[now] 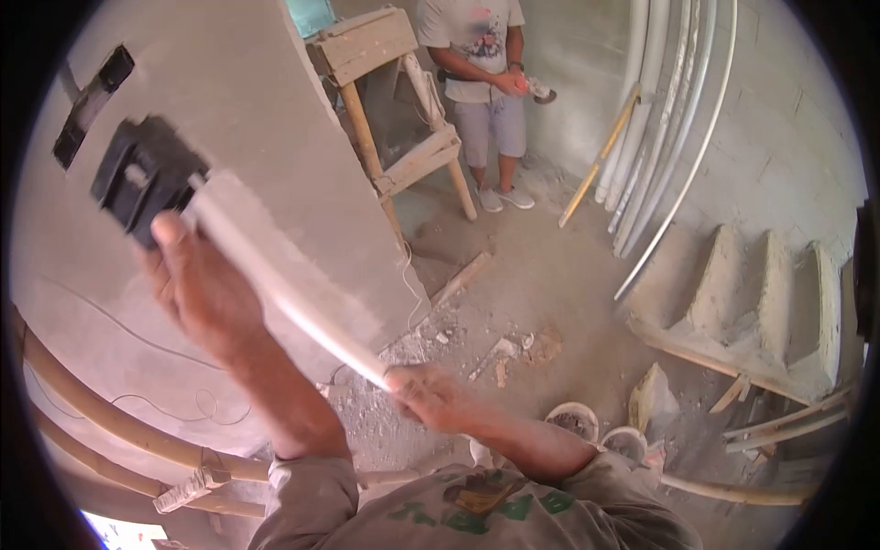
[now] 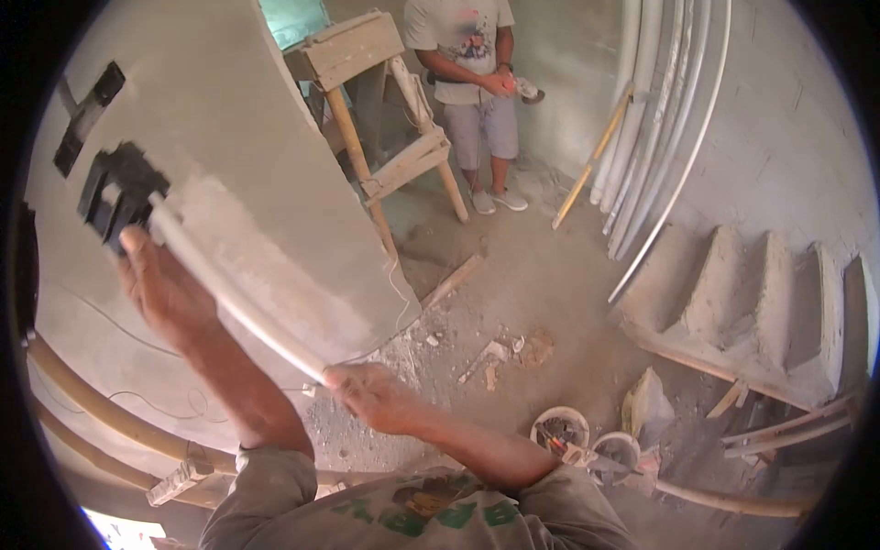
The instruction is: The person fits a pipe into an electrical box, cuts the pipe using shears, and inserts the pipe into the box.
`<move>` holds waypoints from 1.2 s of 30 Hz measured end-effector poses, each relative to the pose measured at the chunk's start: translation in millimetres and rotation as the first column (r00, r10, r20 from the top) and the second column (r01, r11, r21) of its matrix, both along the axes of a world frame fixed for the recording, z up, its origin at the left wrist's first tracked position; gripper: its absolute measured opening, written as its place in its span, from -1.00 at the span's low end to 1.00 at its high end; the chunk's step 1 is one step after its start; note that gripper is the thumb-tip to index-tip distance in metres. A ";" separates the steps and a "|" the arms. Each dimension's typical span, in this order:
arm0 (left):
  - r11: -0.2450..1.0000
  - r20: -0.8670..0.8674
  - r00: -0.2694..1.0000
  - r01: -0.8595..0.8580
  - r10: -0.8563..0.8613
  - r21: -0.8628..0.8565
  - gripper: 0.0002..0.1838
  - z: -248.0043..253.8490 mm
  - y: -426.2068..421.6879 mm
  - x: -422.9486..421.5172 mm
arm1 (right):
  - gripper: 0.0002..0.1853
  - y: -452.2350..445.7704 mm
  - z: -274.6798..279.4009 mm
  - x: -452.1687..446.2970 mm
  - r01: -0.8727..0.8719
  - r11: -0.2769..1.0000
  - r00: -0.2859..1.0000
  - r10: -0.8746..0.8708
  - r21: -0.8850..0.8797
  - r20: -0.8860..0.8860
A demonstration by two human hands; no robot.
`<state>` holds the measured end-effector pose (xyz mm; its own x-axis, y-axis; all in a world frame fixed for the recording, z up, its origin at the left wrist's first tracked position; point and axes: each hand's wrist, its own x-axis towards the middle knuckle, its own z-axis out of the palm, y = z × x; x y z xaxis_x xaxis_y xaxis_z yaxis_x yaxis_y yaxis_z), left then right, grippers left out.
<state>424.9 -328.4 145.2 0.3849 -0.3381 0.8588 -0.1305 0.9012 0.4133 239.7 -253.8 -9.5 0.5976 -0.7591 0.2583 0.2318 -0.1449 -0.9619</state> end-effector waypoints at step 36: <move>0.986 -0.528 0.845 -0.146 0.082 -0.080 -0.32 56.4 72.5 129.3 | -0.59 -139.9 55.1 127.0 0.097 0.477 0.965 -0.259 -0.873 -0.034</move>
